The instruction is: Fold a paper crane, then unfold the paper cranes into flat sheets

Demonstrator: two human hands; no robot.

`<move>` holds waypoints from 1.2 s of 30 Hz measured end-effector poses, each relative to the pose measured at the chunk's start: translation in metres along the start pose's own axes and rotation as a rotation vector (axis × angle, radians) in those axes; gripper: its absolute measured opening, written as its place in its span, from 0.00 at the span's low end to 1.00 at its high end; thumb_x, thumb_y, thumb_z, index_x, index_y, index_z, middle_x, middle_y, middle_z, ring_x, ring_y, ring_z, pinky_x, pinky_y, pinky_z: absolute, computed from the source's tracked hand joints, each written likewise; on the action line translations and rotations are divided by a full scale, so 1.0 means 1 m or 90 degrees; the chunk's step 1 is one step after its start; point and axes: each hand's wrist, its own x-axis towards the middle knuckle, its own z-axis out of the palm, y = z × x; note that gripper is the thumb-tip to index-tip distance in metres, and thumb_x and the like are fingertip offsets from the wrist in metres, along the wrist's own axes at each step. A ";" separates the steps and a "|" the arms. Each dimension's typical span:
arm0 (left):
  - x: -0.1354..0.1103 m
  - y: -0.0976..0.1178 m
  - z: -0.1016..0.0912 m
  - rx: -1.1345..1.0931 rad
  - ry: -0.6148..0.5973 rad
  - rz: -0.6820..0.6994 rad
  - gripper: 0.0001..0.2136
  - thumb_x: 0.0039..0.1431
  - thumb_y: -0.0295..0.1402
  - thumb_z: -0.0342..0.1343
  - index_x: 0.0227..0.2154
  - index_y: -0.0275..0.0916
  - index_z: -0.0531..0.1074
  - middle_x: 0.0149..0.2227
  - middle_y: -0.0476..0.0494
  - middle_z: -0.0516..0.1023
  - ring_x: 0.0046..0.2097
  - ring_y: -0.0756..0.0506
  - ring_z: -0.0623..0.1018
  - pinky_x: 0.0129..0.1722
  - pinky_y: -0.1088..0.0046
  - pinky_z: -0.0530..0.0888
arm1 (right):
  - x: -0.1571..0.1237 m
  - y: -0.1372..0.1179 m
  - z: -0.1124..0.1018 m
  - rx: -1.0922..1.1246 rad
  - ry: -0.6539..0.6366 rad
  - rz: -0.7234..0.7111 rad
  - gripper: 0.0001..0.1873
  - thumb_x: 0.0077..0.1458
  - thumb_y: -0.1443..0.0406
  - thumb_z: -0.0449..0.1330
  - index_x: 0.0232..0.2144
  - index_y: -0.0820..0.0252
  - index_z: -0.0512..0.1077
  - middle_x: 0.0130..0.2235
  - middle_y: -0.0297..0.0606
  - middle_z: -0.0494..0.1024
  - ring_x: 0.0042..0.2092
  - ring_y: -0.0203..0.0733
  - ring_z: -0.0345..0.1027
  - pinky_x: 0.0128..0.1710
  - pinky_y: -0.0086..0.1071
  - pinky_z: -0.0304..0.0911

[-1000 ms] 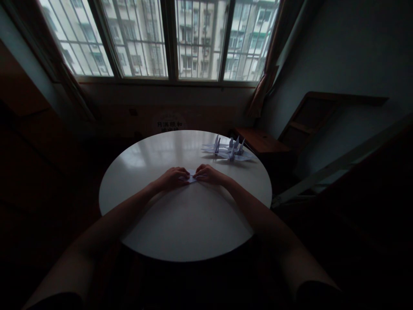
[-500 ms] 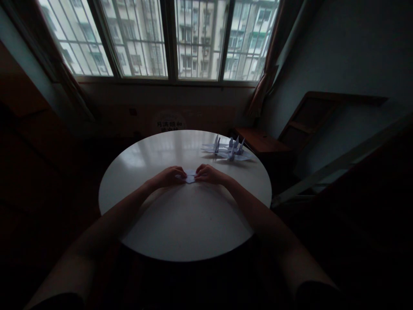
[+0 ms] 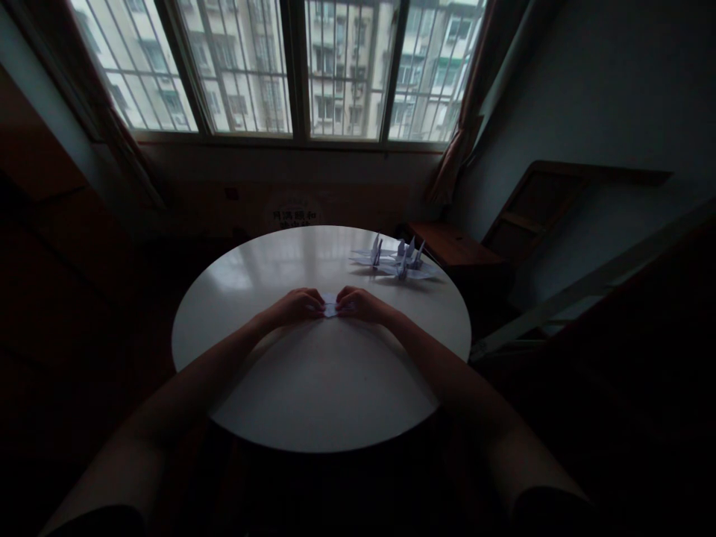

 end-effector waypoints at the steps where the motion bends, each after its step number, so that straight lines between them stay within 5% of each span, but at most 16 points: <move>1: 0.000 0.000 0.000 0.001 -0.002 -0.002 0.10 0.56 0.41 0.62 0.34 0.41 0.81 0.39 0.40 0.80 0.37 0.48 0.79 0.39 0.73 0.74 | 0.000 -0.001 0.000 0.002 -0.002 0.003 0.06 0.48 0.66 0.68 0.32 0.62 0.81 0.40 0.43 0.76 0.37 0.38 0.72 0.41 0.33 0.67; 30: 0.001 0.000 0.000 0.084 -0.006 -0.067 0.10 0.61 0.34 0.53 0.33 0.39 0.78 0.36 0.44 0.80 0.34 0.49 0.78 0.36 0.77 0.70 | -0.001 -0.010 -0.004 -0.051 0.008 0.006 0.05 0.53 0.71 0.61 0.32 0.64 0.77 0.38 0.42 0.75 0.37 0.37 0.70 0.41 0.31 0.65; 36: 0.002 0.009 0.000 0.125 0.009 -0.110 0.07 0.58 0.32 0.55 0.31 0.39 0.78 0.34 0.45 0.80 0.31 0.50 0.77 0.32 0.77 0.69 | 0.001 -0.013 0.005 -0.152 0.044 0.034 0.06 0.54 0.63 0.65 0.31 0.62 0.77 0.38 0.41 0.73 0.39 0.39 0.68 0.41 0.32 0.61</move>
